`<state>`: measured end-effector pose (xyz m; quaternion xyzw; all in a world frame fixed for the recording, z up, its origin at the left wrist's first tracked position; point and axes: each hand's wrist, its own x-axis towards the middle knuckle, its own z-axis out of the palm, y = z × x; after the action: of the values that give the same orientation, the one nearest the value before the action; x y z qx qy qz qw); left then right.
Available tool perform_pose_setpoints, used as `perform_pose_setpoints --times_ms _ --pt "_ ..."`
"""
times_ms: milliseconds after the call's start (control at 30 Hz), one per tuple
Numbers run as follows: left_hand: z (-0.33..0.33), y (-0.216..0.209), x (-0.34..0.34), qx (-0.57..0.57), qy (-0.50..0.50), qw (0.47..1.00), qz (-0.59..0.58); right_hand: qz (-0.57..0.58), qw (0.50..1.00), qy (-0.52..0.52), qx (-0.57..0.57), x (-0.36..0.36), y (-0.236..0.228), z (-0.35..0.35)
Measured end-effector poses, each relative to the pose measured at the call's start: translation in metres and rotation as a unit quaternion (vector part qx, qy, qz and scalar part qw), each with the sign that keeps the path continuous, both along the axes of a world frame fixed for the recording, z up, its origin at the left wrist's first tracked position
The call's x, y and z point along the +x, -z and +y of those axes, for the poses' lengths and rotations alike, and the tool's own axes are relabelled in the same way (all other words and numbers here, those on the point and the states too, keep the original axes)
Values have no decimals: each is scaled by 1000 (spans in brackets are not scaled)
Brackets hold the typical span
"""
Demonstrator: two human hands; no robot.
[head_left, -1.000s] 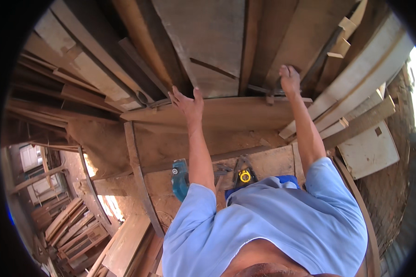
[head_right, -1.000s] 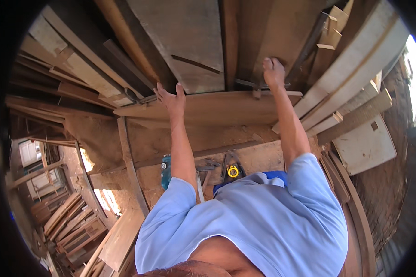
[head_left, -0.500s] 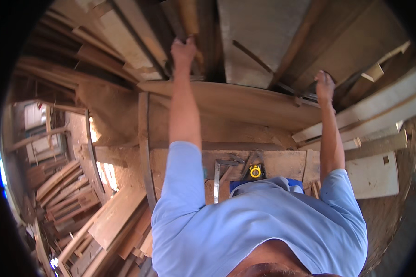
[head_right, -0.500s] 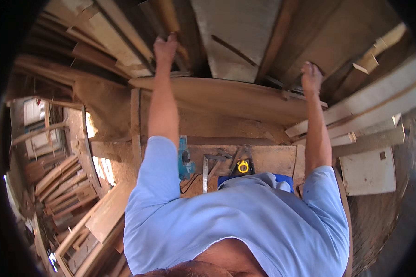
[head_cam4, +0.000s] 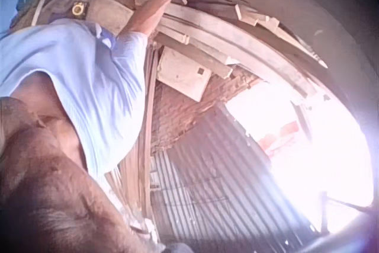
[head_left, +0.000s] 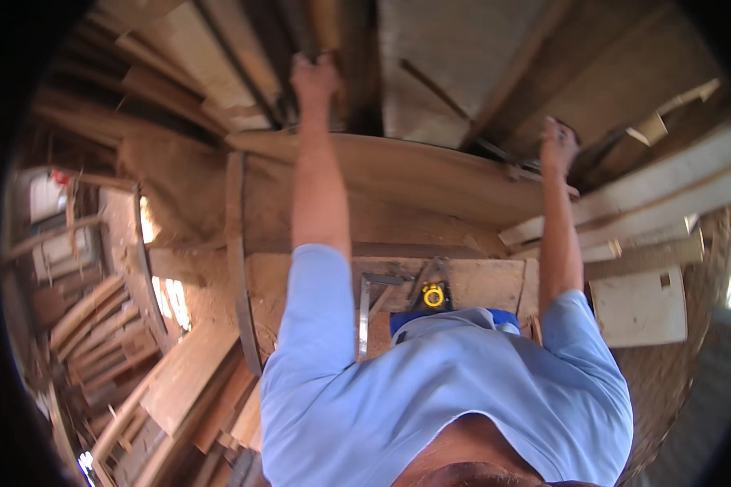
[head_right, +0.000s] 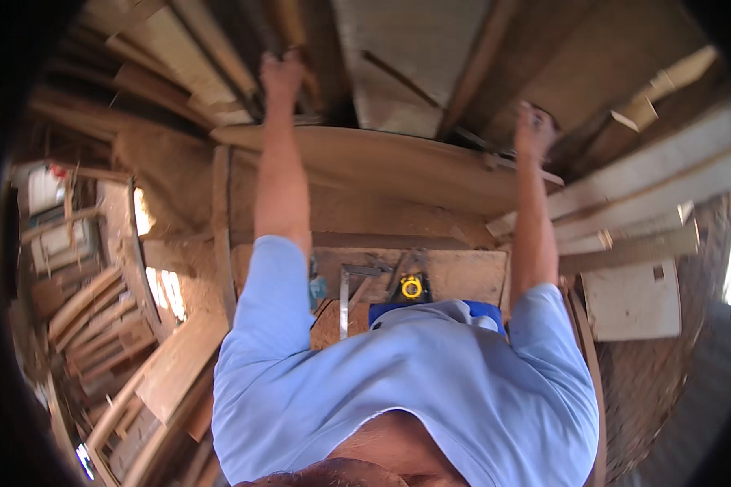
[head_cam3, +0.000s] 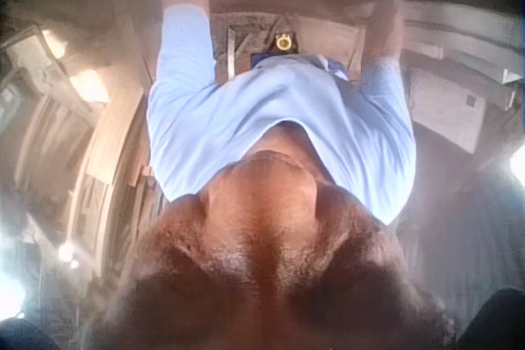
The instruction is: The person uses a tape measure and a file on a large wooden board, then selects several wooden planks from a stack and fits them together by hand.
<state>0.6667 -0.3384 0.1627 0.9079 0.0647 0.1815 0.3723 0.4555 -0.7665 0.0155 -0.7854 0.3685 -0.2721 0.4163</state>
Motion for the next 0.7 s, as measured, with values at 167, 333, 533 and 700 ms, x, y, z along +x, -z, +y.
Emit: perform_pose_setpoints --times_ms 167,333,533,700 --pt "7 28 18 -102 27 994 -1 -125 982 87 114 16 4 32" --pt "0 14 -3 12 -59 998 -28 -119 962 39 241 -2 -19 39" --pt "17 29 13 10 -55 989 -137 -141 963 -38 228 -7 -22 40" --pt "14 19 -6 -148 7 987 -59 -88 971 -89 202 -6 -41 43"
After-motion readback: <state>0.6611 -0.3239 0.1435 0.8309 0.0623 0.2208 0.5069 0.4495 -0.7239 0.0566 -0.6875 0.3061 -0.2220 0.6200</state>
